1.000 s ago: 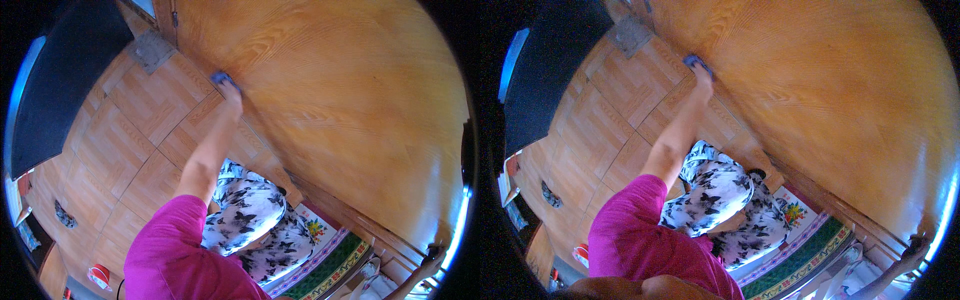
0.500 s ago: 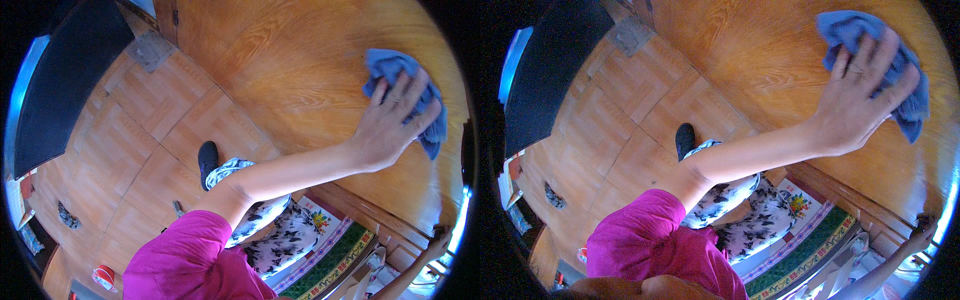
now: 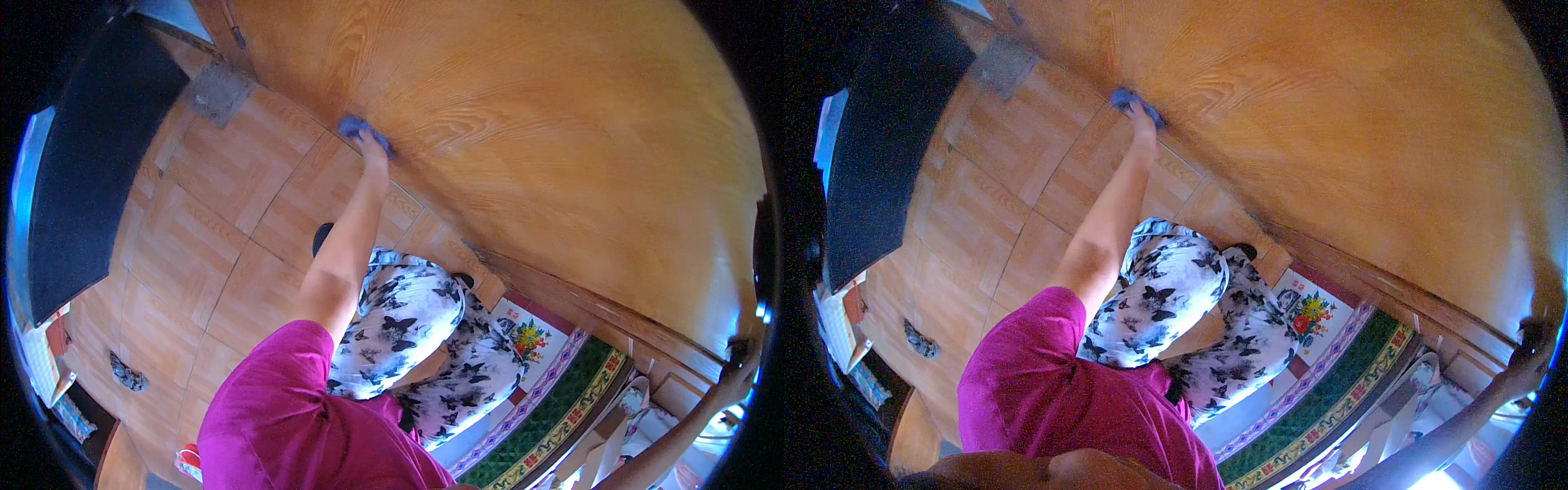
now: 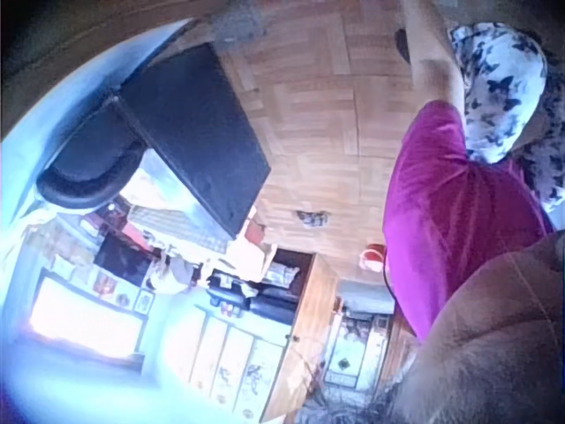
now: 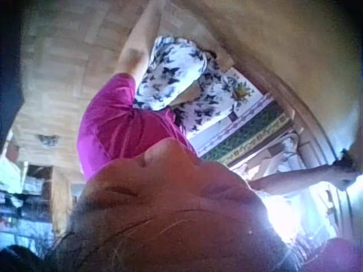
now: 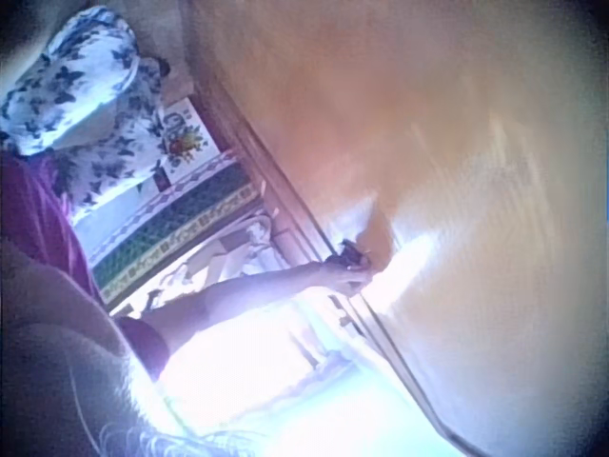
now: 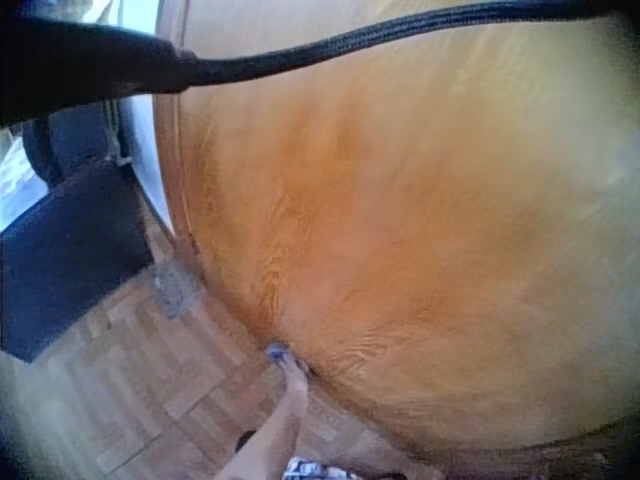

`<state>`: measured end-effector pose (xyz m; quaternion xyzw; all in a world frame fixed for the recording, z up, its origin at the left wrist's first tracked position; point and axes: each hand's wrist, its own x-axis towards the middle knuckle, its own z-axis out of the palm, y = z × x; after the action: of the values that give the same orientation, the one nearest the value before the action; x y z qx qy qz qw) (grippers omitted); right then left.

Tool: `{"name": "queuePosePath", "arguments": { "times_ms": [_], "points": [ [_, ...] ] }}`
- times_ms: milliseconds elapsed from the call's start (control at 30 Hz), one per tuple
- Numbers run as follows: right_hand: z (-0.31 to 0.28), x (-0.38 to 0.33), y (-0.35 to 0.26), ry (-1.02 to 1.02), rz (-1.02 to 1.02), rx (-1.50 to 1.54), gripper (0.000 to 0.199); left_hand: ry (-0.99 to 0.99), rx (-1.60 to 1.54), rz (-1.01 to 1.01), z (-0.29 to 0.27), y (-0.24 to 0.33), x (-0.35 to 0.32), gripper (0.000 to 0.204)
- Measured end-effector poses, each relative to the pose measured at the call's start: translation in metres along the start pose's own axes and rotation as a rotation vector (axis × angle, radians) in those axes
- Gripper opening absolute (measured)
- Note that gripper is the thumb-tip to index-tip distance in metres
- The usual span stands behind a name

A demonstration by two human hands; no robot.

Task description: The person wipes the surface of a wooden door with a blue cloth. They clean the front side, the door knob, and the edges, then open the door to wipe the inner side and the door knob on that side.

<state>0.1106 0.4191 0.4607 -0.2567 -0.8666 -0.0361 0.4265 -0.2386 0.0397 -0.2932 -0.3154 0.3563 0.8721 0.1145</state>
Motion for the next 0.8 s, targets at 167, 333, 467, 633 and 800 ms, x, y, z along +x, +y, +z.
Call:
{"name": "queuePosePath", "arguments": {
  "times_ms": [167,333,467,633,800],
  "points": [
    [0.020,0.014,-0.003,0.119,0.057,-0.179,0.050,0.095,-0.102,-0.038,0.036,-0.042,-0.059,0.023],
    [0.035,0.009,-0.003,0.040,0.057,-0.085,0.035,-0.275,0.294,0.582,0.167,0.046,-0.257,0.069],
    [0.053,-0.012,-0.061,-0.010,0.122,0.096,0.025,-0.482,0.476,1.327,0.224,0.128,-0.326,0.084],
    [0.055,-0.039,-0.116,0.000,0.165,0.262,0.022,-0.394,0.613,1.658,0.180,0.101,-0.246,0.066],
    [0.059,-0.024,-0.090,-0.001,0.247,0.347,0.027,-0.263,0.948,1.185,0.052,0.005,-0.159,0.082]
  ]
}}
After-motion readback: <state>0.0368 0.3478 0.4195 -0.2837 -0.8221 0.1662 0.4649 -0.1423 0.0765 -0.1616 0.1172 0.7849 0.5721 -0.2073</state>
